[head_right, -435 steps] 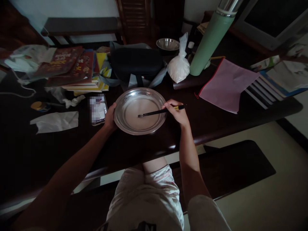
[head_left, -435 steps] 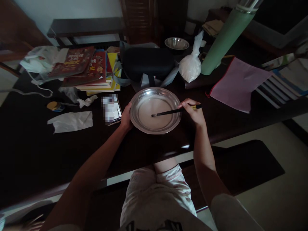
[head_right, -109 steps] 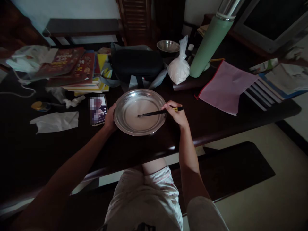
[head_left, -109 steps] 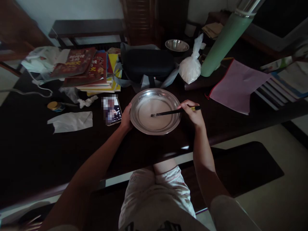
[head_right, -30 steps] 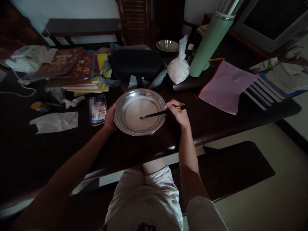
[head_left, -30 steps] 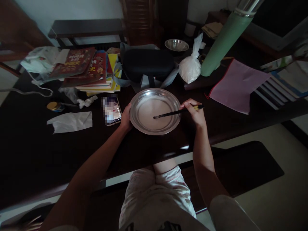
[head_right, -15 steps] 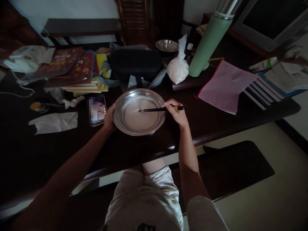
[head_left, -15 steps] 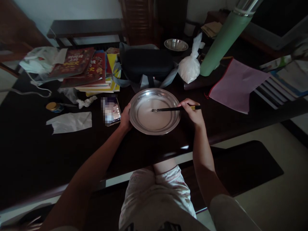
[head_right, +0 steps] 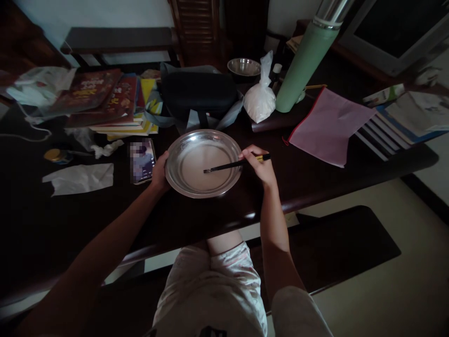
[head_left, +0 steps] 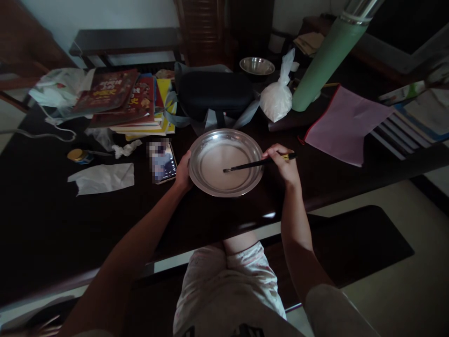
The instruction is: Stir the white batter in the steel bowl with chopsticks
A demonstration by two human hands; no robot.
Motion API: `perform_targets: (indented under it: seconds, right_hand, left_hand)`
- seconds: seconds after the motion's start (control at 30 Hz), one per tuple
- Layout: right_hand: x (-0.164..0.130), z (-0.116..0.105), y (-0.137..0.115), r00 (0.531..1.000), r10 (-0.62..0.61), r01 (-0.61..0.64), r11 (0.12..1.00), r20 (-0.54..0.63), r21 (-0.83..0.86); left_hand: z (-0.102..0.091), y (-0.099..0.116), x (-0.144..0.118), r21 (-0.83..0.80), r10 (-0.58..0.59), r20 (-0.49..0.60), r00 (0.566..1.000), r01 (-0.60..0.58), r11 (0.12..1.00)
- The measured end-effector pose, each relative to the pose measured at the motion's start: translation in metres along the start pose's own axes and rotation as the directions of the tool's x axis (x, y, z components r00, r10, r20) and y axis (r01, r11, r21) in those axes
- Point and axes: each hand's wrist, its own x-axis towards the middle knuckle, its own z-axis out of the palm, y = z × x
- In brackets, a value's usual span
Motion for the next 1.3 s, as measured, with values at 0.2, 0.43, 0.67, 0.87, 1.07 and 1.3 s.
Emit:
perform_targets:
  seconds: [0.2,0.43,0.67,0.87,1.07,1.3]
  right_hand:
    - [0.0006,0.0001,0.0012,0.999,-0.008,0.007,0.999,-0.037,-0.032]
    - [0.0003,-0.0004,0.0023,0.999,-0.025,0.027,0.999,0.034,-0.046]
    - [0.0001,-0.0003,0.0016,1.0,-0.011,0.011,1.0,0.017,-0.003]
    - [0.0004,-0.0011,0.0023,0.999,0.005,-0.006,1.0,-0.053,-0.007]
    - [0.0013,-0.0012,0.0036,1.0,-0.016,0.016,1.0,0.007,-0.02]
    - [0.001,-0.0013,0.0042,0.999,-0.005,0.005,1.0,0.041,0.001]
  left_hand:
    - [0.0007,-0.0003,-0.0004,-0.011,0.004,-0.012,1.0,-0.004,1.0]
    - [-0.0021,-0.0021,0.0015,0.008,0.024,-0.004,1.0,-0.024,1.0]
    - [-0.0032,-0.0032,0.0028,-0.004,0.007,-0.004,1.0,-0.007,1.0]
    - [-0.0048,-0.0045,0.004,-0.01,0.025,0.01,1.0,-0.024,1.0]
    - [-0.0033,-0.0049,0.0038,-0.026,0.008,-0.013,1.0,-0.008,1.0]
    - [-0.0012,-0.0026,0.0022,-0.024,-0.005,-0.022,1.0,0.004,1.0]
